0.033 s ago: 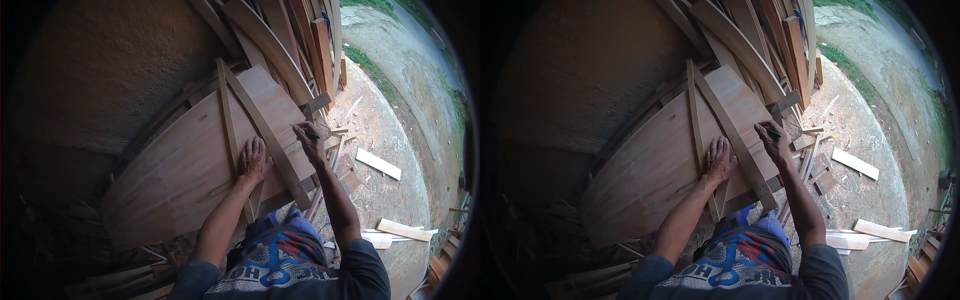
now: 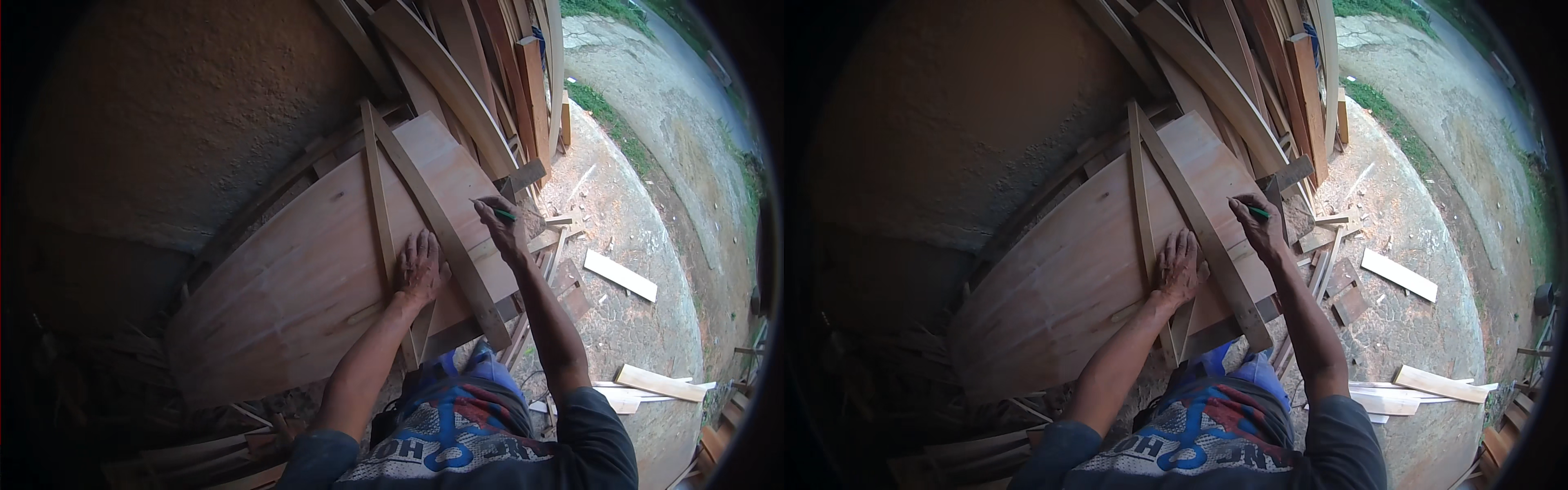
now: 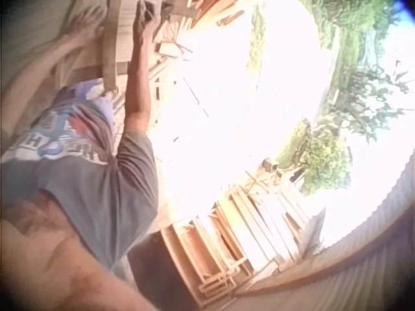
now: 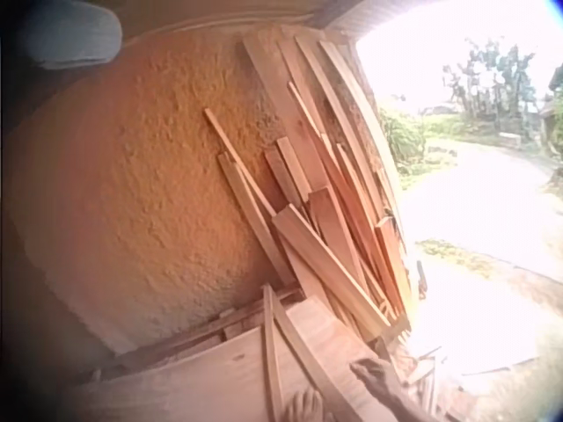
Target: The person marks a large wooden board using a pencil and a straight edge, then uses a circular saw to cut along the marked line. The person also measures the board with a tape measure.
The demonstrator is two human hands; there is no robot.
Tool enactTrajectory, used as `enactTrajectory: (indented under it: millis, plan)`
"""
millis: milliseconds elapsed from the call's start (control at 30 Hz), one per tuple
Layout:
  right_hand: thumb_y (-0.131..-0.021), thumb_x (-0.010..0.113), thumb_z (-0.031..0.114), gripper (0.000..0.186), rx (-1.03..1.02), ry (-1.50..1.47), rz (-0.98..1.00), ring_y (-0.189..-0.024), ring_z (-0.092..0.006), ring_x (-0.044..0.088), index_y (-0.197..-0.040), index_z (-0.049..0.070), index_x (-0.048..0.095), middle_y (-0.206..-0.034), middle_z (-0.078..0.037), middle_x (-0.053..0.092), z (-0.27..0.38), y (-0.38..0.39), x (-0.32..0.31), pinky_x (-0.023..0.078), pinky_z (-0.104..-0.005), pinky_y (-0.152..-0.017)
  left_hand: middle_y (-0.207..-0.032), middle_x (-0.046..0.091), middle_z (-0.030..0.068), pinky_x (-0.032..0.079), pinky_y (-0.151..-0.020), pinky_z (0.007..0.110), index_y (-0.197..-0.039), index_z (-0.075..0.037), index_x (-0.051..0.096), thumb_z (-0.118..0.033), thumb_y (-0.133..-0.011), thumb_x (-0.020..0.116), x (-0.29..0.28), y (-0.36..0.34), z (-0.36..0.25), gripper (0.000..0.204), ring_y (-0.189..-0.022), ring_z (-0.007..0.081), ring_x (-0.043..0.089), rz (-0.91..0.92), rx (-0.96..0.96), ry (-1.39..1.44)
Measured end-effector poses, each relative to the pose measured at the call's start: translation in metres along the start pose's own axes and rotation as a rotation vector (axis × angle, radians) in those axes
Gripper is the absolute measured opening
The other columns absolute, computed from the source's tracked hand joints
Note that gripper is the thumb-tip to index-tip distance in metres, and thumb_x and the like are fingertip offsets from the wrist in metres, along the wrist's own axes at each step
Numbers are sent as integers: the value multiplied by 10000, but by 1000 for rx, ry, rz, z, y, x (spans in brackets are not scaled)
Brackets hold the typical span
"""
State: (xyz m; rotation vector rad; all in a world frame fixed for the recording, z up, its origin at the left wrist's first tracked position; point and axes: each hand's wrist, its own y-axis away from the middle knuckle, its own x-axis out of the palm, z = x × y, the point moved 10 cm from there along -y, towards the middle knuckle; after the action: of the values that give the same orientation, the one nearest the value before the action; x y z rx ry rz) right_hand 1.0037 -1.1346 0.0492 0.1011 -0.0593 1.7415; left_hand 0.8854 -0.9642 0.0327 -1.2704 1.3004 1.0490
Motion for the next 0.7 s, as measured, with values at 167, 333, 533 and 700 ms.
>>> enactTrajectory:
  millis: [167,333,533,700]
  plan:
    - [-964,679,366,371,-130,211,94,-806,-174,649,-1084,14,679,-886,-82,698,15,-115,78,514,-332,-720,-1560,341,222,322,-1101,613,-1515,20,331,-381,-850,626,2,3,5,830,-1396,442,344,133,-105,28]
    - [-962,621,288,271,-444,524,161,-766,-304,664,-999,26,680,-859,-169,684,30,-187,142,516,-417,-688,-1578,327,192,338,-1081,619,-1520,3,337,-402,-851,616,-9,2,2,831,-1417,434,317,93,-52,-2]
    - [-910,641,251,219,-506,659,300,-907,-410,663,-975,43,658,-947,-210,692,-1,-235,184,515,-484,-776,-1564,344,216,348,-1074,627,-1472,46,400,-389,-817,664,-17,-1,-1,830,-1404,438,331,34,14,44]
    - [-893,643,239,204,-593,624,305,-960,-400,657,-986,58,654,-980,-196,687,-27,-259,199,511,-491,-815,-1556,349,224,350,-1076,622,-1469,53,401,-387,-817,667,-18,-5,0,830,-1398,448,333,49,31,46]
